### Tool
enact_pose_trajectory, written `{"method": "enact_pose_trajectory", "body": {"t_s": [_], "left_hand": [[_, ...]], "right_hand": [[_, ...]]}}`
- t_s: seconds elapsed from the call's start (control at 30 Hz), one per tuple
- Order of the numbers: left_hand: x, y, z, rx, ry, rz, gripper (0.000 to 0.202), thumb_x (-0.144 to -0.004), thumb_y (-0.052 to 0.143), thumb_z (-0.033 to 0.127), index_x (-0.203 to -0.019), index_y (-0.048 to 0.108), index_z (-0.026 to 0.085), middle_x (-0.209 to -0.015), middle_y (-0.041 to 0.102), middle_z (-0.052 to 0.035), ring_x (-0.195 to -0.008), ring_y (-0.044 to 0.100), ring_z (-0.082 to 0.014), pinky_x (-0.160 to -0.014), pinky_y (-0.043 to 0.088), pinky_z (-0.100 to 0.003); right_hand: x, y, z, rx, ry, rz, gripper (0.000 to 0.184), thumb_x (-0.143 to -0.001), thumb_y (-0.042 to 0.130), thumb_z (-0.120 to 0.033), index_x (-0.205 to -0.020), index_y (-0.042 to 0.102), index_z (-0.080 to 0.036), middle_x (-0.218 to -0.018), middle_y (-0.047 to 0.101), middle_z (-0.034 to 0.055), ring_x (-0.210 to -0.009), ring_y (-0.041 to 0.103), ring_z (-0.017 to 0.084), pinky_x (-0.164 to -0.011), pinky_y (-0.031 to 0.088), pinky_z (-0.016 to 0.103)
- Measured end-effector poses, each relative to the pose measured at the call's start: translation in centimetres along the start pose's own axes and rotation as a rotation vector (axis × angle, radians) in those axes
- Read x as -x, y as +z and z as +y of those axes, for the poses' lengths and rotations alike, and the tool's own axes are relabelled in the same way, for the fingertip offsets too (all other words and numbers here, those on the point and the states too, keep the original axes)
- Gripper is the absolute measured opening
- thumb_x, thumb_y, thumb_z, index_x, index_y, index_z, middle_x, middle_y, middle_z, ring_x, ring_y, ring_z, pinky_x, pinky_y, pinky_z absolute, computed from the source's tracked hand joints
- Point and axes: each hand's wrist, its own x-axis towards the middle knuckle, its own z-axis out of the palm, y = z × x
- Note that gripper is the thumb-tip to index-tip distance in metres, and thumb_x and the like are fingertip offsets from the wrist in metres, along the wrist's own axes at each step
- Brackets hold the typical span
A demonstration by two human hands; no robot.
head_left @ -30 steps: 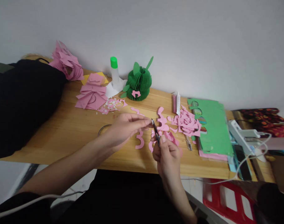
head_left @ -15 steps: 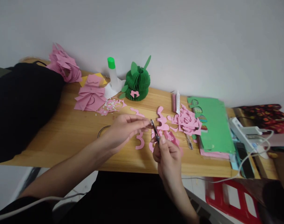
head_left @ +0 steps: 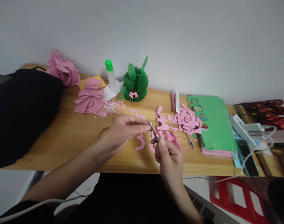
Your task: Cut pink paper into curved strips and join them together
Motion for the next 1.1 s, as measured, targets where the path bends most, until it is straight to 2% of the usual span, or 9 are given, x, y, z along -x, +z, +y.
{"method": "enact_pose_trajectory", "body": {"t_s": [0.2,0.43,0.7,0.83,0.97,1.1], "left_hand": [[0.0,-0.3,-0.2,-0.033,0.059,-0.021,0.013,-0.059,0.084,0.024,-0.068,0.076,0.019,-0.077,0.073,-0.0012,-0.074,0.062,-0.0145,-0.075,0.045,-0.031],[0.3,-0.1,0.0,0.159,0.003,-0.019,0.014,-0.057,0.085,0.024,-0.066,0.077,0.017,-0.070,0.074,-0.0023,-0.073,0.067,-0.0162,-0.077,0.048,-0.031],[0.3,-0.2,-0.3,-0.016,0.075,0.004,0.013,-0.058,0.083,0.024,-0.065,0.073,0.017,-0.069,0.072,-0.0020,-0.066,0.064,-0.0152,-0.078,0.050,-0.035],[0.2,-0.3,-0.2,-0.031,0.084,-0.040,0.009,-0.061,0.080,0.022,-0.065,0.074,0.018,-0.070,0.069,-0.0008,-0.067,0.062,-0.0148,-0.079,0.049,-0.035],[0.3,-0.6,-0.1,0.000,0.078,-0.095,0.008,-0.061,0.081,0.021,-0.062,0.073,0.018,-0.080,0.070,-0.0017,-0.077,0.063,-0.0151,-0.080,0.049,-0.031],[0.6,-1.0,-0.1,0.051,0.054,-0.123,0.012,-0.064,0.082,0.023,-0.062,0.072,0.017,-0.085,0.072,-0.0021,-0.080,0.064,-0.0132,-0.077,0.049,-0.025]], "right_hand": [[0.2,-0.1,-1.0,0.045,-0.043,-0.022,0.032,-0.086,0.061,-0.051,-0.082,0.075,-0.023,-0.048,0.030,-0.0063,-0.047,0.033,0.011,-0.045,0.032,0.024],[0.3,-0.2,-0.8,0.004,-0.034,-0.057,0.035,-0.089,0.058,-0.051,-0.081,0.075,-0.021,-0.049,0.029,-0.0062,-0.048,0.033,0.011,-0.048,0.032,0.025],[0.3,-0.1,-1.6,0.088,-0.115,-0.046,0.032,-0.088,0.059,-0.048,-0.086,0.076,-0.021,-0.047,0.037,-0.0066,-0.044,0.032,0.010,-0.049,0.035,0.027],[0.4,-0.2,-1.5,0.095,-0.130,-0.043,0.028,-0.089,0.059,-0.044,-0.088,0.076,-0.021,-0.047,0.038,-0.0069,-0.043,0.030,0.009,-0.048,0.035,0.026],[0.6,-0.3,-1.2,0.094,-0.150,-0.041,0.026,-0.089,0.060,-0.042,-0.087,0.076,-0.021,-0.046,0.040,-0.0067,-0.042,0.032,0.009,-0.047,0.036,0.026],[0.6,-0.7,-1.1,0.128,-0.196,-0.047,0.022,-0.091,0.059,-0.038,-0.089,0.075,-0.022,-0.048,0.049,-0.0050,-0.044,0.043,0.011,-0.048,0.039,0.025]]}}
